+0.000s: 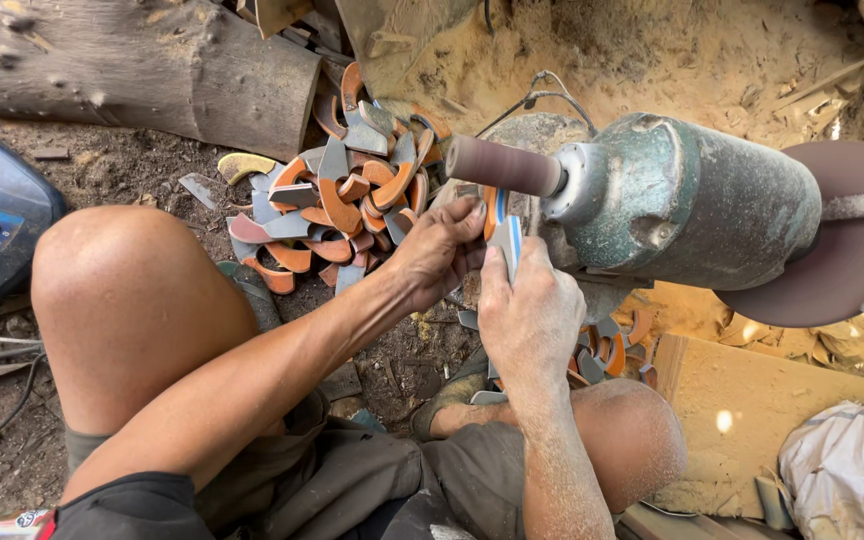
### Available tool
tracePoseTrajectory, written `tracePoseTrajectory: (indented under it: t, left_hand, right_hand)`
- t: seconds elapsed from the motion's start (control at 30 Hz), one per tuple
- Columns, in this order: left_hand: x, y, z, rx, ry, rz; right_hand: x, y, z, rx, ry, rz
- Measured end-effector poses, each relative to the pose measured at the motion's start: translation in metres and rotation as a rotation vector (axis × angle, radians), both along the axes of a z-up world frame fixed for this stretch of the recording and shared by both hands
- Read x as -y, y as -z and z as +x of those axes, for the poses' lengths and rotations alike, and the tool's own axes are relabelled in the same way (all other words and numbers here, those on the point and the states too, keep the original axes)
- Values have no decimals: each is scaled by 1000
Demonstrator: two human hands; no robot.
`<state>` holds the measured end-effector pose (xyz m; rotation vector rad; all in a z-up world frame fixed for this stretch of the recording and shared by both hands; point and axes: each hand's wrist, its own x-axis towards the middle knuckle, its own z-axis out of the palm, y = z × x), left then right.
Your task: The person sits on the ground and uses a bench grinder to smooth the edges of small curved wooden pieces. They handle each piece by hand, pressing it against the rotating grinding wheel, then set it aside and pick up the next piece from a nearby pile.
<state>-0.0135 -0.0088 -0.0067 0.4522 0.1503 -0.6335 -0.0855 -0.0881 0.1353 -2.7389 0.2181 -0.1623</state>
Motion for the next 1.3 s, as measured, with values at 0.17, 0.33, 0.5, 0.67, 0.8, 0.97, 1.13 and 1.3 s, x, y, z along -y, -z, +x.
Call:
tracePoseTrajectory:
  t: [0.17, 0.33, 0.5, 0.67, 0.8, 0.97, 1.13, 1.3]
  left_hand:
    - [-5, -4, -21, -38, 66, 22]
    - [3, -1, -6, 50, 39, 25]
    - [12, 12, 25, 173, -31, 10]
    - [15, 22, 46, 126, -109, 109]
    - [15, 22, 52, 126, -83, 138]
    - [7, 13, 32, 198, -36, 156]
    - [-8, -3, -5, 88, 4, 102]
    - [-24, -16, -24, 59, 53, 90]
  right_hand:
    - [11, -2, -13, -69, 31, 173]
    - [34, 6, -1, -91, 11, 303]
    - [32, 28, 17, -69, 122, 373]
    - [21, 45, 20, 175, -22, 318]
    - [17, 50, 23, 210, -30, 321]
    - [25, 39, 12, 64, 33, 370]
    - [46, 28, -6, 7, -26, 550]
    - [56, 33, -21, -159, 106, 1049]
